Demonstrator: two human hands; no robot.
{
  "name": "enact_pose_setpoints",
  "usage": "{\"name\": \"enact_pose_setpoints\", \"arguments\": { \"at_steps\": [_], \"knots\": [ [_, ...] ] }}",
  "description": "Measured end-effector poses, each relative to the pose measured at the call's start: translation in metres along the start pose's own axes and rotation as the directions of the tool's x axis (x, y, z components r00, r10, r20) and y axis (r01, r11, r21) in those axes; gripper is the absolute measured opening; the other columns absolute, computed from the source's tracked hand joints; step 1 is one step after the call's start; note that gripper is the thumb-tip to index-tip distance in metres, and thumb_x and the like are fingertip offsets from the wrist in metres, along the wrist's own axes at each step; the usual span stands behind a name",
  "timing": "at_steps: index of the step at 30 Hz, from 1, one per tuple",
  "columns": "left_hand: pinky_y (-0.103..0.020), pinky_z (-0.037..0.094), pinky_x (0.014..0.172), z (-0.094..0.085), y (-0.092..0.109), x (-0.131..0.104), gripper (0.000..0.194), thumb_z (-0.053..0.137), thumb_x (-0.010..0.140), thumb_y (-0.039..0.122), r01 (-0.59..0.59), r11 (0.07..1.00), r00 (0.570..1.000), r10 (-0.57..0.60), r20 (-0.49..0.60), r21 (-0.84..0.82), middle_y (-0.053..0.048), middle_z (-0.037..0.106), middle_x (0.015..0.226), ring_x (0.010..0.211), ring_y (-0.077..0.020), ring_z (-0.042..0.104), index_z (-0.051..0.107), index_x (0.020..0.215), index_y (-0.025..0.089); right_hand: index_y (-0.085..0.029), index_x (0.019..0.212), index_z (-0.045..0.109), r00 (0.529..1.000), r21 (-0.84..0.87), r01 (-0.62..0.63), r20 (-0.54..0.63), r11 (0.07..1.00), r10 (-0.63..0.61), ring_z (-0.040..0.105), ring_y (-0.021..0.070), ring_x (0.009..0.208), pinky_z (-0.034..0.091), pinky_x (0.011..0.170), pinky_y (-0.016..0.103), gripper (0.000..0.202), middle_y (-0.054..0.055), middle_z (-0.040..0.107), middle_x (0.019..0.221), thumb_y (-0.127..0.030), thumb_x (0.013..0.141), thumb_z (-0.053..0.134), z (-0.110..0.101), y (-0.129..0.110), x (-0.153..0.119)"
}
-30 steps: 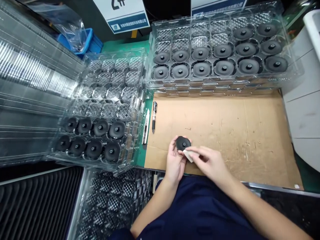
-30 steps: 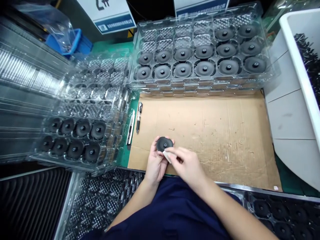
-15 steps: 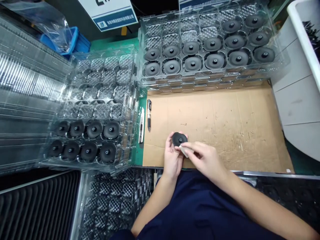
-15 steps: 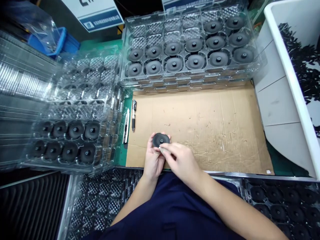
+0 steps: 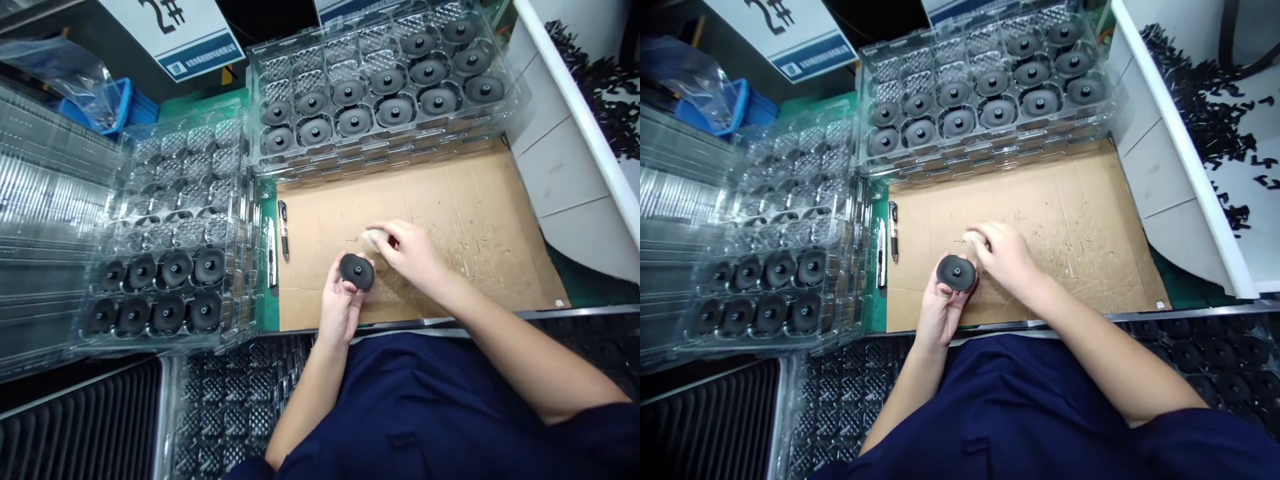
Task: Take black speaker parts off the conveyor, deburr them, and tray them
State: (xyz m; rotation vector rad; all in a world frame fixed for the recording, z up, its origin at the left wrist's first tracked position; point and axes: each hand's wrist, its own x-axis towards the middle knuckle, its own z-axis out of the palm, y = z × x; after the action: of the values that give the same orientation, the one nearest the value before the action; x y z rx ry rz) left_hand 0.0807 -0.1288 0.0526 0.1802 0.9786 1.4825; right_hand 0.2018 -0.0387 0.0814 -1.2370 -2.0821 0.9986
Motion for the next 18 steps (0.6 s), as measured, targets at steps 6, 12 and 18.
{"name": "enact_pose_setpoints", "arguments": {
  "at_steps": [6,12,18],
  "knots": [
    [-0.027,0.053,0.080,0.015,0.011,-0.015,0.063,0.077,0.069,0.031,0.115,0.992,0.993,-0.115,0.010,0.052,-0.009,0.061,0.118,0.097,-0.0202,0.063,0.052,0.127,0.023,-0.017,0.101,0.062,0.971,0.095,0.206,0.101,0.974,-0.215,0.060,0.0138,0.088,0.047,0.081,0.027,0.021,0.003,0.067,0.095,-0.016,0.090,0.044,-0.015,-0.048,-0.024],
    [-0.027,0.054,0.081,0.027,0.021,-0.033,0.060,0.081,0.062,0.032,0.072,0.996,0.996,-0.075,0.055,0.060,-0.006,0.065,0.107,0.096,-0.0214,0.064,0.059,0.117,0.023,-0.012,0.108,0.059,0.951,0.033,0.306,-0.044,0.951,-0.305,0.057,0.0167,0.089,0.047,0.083,0.033,0.024,0.008,0.065,0.097,-0.015,0.091,0.042,-0.024,-0.056,-0.036],
    [-0.016,0.053,0.069,0.040,0.032,-0.040,0.041,0.078,0.068,0.021,0.027,0.998,1.000,-0.028,0.013,0.058,0.000,0.068,0.097,0.080,-0.0109,0.065,0.064,0.107,0.024,-0.011,0.100,0.061,0.935,0.086,0.351,0.013,0.932,-0.353,0.058,0.0154,0.081,0.049,0.076,0.032,0.021,0.007,0.065,0.089,-0.012,0.088,0.045,-0.032,-0.066,-0.039]
  ]
}}
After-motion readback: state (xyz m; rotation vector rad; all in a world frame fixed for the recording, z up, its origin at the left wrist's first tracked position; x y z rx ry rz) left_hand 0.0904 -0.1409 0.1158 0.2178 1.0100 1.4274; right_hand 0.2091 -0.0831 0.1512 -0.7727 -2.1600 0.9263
